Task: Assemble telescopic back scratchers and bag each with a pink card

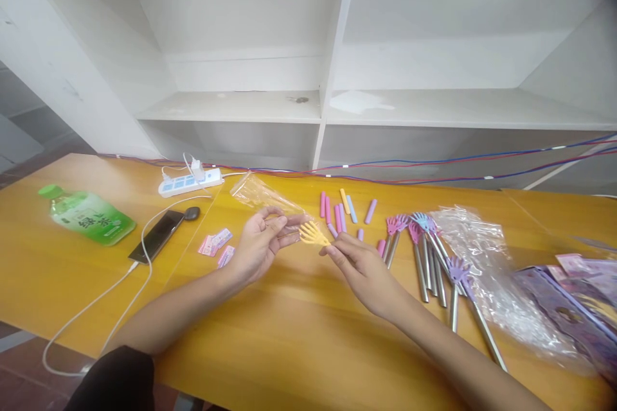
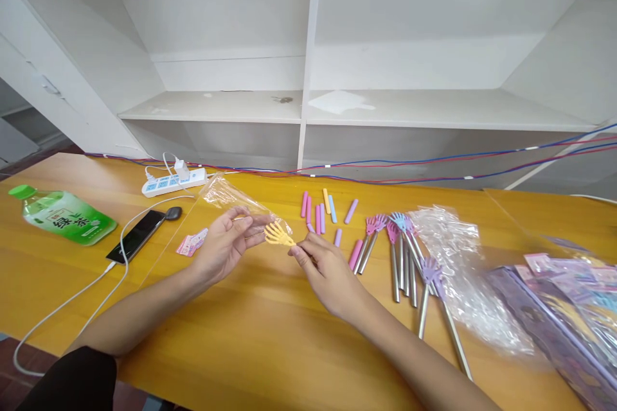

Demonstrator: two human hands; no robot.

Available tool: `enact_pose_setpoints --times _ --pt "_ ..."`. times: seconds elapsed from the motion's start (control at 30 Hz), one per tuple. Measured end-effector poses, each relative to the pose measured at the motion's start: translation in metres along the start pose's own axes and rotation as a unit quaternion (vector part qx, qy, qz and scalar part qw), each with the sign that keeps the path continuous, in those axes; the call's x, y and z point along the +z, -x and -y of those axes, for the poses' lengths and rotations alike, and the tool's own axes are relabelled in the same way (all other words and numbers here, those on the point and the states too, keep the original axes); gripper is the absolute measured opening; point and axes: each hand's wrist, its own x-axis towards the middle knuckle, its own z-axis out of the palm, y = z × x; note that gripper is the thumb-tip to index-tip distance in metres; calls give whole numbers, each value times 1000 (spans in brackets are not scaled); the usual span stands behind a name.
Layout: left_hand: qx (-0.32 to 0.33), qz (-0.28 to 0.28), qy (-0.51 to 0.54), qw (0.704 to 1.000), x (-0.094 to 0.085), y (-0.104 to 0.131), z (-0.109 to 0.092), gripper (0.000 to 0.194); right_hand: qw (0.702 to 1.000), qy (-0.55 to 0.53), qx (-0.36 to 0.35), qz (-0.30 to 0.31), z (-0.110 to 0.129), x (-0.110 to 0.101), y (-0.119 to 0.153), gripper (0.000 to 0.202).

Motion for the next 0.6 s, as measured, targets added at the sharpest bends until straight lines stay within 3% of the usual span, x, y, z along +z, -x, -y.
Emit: enact_pose_setpoints --times 0.23,0.6 --pt "-8 -14 10 1000 -1 0 -2 33 1000 10 -2 -1 0 -1 0 49" --pt "-32 11 18 999 3 3 6 35 1000 24 -8 -7 0 -3 -1 50"
